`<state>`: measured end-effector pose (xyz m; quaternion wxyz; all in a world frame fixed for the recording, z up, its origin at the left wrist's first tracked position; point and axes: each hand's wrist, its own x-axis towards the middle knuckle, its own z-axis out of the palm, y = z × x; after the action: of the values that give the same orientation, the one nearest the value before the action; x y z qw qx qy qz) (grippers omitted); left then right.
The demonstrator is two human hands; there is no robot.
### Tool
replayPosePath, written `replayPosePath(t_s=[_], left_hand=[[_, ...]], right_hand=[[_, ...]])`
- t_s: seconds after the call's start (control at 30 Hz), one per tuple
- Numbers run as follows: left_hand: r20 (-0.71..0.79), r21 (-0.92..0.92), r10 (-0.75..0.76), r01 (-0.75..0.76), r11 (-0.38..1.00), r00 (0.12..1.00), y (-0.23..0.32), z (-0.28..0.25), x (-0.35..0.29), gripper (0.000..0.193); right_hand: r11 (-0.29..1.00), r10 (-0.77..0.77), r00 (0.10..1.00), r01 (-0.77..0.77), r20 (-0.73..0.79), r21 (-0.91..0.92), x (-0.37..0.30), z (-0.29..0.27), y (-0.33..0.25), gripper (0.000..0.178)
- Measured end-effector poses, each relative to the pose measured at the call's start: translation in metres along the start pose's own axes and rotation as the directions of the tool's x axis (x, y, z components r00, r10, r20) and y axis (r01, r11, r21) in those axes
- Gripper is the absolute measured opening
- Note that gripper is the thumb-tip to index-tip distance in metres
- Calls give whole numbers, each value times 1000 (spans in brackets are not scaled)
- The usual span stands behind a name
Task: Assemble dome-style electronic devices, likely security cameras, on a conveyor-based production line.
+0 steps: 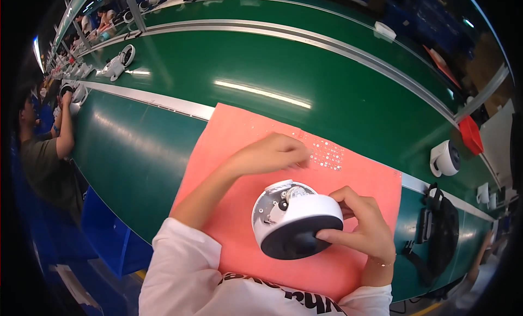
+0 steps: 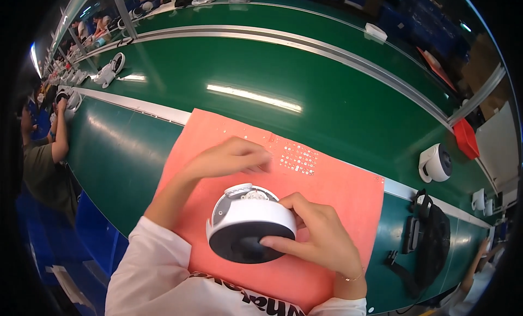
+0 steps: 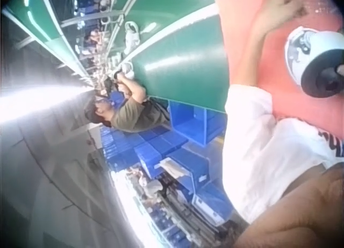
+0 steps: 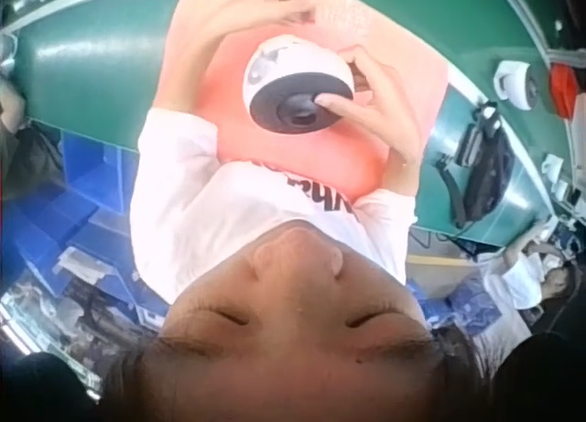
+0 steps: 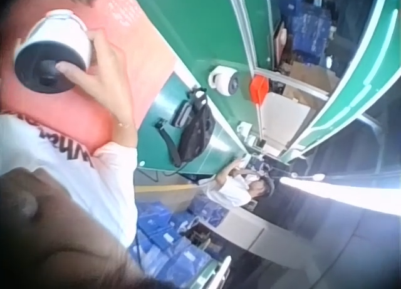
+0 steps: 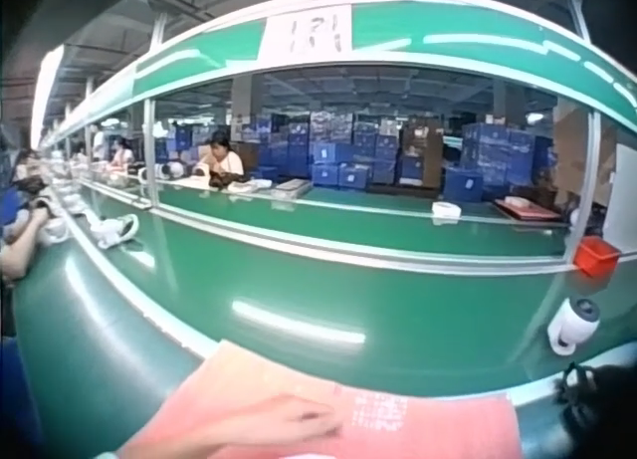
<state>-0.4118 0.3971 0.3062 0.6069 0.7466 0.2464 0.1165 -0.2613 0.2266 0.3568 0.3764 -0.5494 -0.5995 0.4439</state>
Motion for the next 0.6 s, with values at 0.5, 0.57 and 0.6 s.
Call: replayPosePath(t_s=[0.5,0.57,0.6], left_hand=[[-243,508,31,101,855,969,30,15,-120,47],[-204,496,-40,138,857,978,35,9,-118,48],[-169,483,-116,184,856,979,37,8,-118,50]], right_hand=[[916,143,977,-191,-158,-353,11,9,1,32],[893,161,978,-201,-131,-402,13,9,1,36],[882,136,984,-175,-119,-438,14,9,0,37]])
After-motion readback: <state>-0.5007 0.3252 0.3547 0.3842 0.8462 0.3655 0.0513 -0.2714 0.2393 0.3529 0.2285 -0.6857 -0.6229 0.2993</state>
